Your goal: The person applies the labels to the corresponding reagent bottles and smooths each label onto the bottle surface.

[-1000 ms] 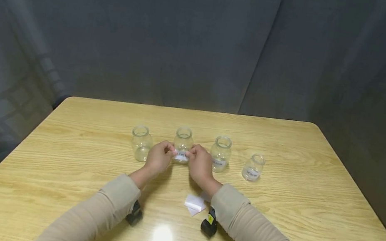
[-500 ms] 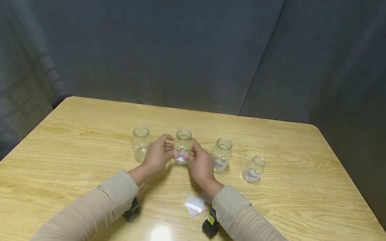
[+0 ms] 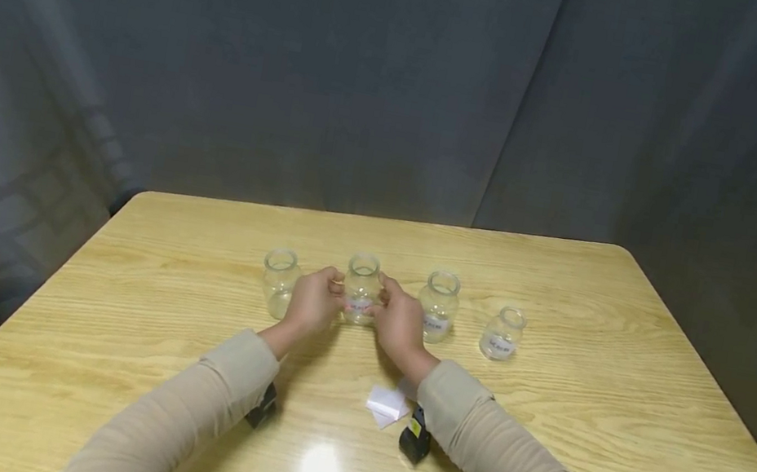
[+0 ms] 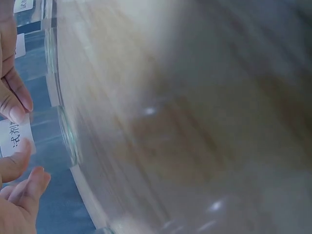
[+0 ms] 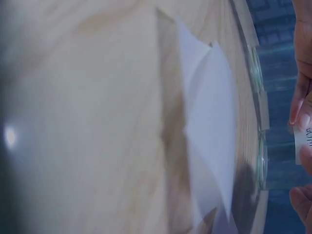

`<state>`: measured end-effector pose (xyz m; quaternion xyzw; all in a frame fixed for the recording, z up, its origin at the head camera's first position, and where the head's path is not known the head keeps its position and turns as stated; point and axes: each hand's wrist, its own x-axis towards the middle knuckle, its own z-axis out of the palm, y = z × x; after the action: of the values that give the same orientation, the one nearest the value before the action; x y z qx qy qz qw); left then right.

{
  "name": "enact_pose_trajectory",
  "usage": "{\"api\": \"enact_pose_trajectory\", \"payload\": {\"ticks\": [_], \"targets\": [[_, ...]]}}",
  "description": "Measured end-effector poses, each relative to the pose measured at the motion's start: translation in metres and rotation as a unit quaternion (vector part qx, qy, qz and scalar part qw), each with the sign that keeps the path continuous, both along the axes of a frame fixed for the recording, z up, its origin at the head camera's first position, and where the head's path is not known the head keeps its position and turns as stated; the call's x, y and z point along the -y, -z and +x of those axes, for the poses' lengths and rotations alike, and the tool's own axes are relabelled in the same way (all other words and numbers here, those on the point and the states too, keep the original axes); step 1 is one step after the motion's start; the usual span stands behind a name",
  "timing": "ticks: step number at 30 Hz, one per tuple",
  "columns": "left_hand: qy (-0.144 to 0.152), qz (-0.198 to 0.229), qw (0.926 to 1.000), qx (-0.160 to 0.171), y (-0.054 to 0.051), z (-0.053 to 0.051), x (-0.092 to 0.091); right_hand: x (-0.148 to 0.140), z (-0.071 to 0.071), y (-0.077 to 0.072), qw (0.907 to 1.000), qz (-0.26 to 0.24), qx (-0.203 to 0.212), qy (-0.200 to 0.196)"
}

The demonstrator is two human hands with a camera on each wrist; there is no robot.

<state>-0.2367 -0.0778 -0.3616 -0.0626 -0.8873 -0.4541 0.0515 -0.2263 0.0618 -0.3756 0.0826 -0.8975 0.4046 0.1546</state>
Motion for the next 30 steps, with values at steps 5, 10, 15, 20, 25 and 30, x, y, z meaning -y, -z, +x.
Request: {"api": "enact_pose_trajectory", "payload": {"ticks": [5, 10, 15, 20, 25, 30], "targets": [[-0.003, 0.009, 0.9998, 0.015, -0.002, 0.001, 0.000, 0.001, 0.001, -0.003, 0.9999, -0.005, 0.007, 0.008], [-0.002, 0.002, 0.9999, 0.017, -0.006, 0.001, 0.001, 0.002, 0.002, -0.005, 0.9999, 0.012, 0.000, 0.005], [0.000, 0.007, 0.9998, 0.018, -0.008, 0.000, 0.002, 0.003, 0.003, -0.008, 0.9999, 0.015, 0.006, 0.001], [0.006, 0.027, 0.9993, 0.024, -0.005, 0.001, 0.003, 0.001, 0.006, -0.008, 0.9983, -0.032, 0.045, -0.018], [0.002, 0.045, 0.9984, 0.035, -0.003, 0.003, 0.002, -0.003, 0.006, -0.007, 0.9922, -0.094, 0.076, -0.031], [-0.014, 0.045, 0.9979, 0.043, -0.002, 0.009, 0.004, -0.007, 0.010, -0.008, 0.9913, -0.098, 0.080, -0.035]]}}
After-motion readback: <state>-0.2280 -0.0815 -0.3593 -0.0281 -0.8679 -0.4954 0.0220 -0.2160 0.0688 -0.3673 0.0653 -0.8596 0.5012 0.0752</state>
